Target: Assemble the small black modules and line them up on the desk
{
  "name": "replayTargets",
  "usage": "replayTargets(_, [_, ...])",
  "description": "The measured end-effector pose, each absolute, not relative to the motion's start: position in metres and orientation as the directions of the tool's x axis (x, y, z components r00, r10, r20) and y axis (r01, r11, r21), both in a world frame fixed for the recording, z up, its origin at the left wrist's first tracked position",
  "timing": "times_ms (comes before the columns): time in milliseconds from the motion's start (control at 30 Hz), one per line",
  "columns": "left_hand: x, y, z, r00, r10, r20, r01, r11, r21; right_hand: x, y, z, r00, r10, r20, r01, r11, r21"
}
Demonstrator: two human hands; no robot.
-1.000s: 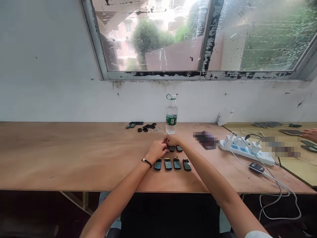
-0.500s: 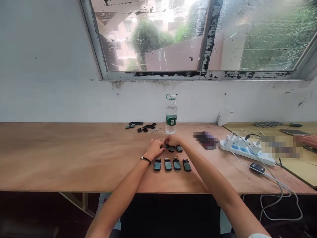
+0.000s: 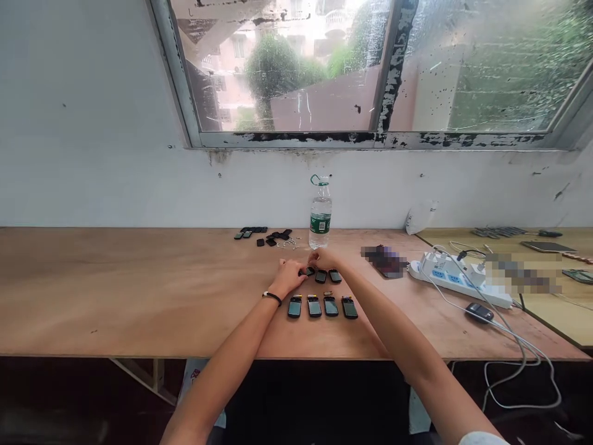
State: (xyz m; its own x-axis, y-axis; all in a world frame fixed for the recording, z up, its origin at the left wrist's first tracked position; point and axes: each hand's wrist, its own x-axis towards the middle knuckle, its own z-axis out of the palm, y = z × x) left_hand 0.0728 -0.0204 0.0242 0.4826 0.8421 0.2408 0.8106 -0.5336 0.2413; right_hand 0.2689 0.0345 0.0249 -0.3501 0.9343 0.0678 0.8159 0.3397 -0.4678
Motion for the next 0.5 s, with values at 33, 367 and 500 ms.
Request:
replayTargets(33, [0.073,-0.021,0.024,0.481,0.843,0.24,0.812,-0.532,0.24,0.269,0.036,0.024,-0.338,0.936,0.094,0.809,0.341,-0.48])
replayTargets(367, [0.077,-0.027,0.026,0.482,0.838,0.257,0.822,-0.534,0.199,0.262,0.028,0.005,-0.293,0.919,0.265,0.715,0.395,-0.577])
replayTargets(500, [0.079,-0.027,0.025,0.457,0.851,0.257,0.839,-0.509,0.192,0.263,0.024,0.009,-0.328,0.911,0.249,0.746,0.412,-0.523])
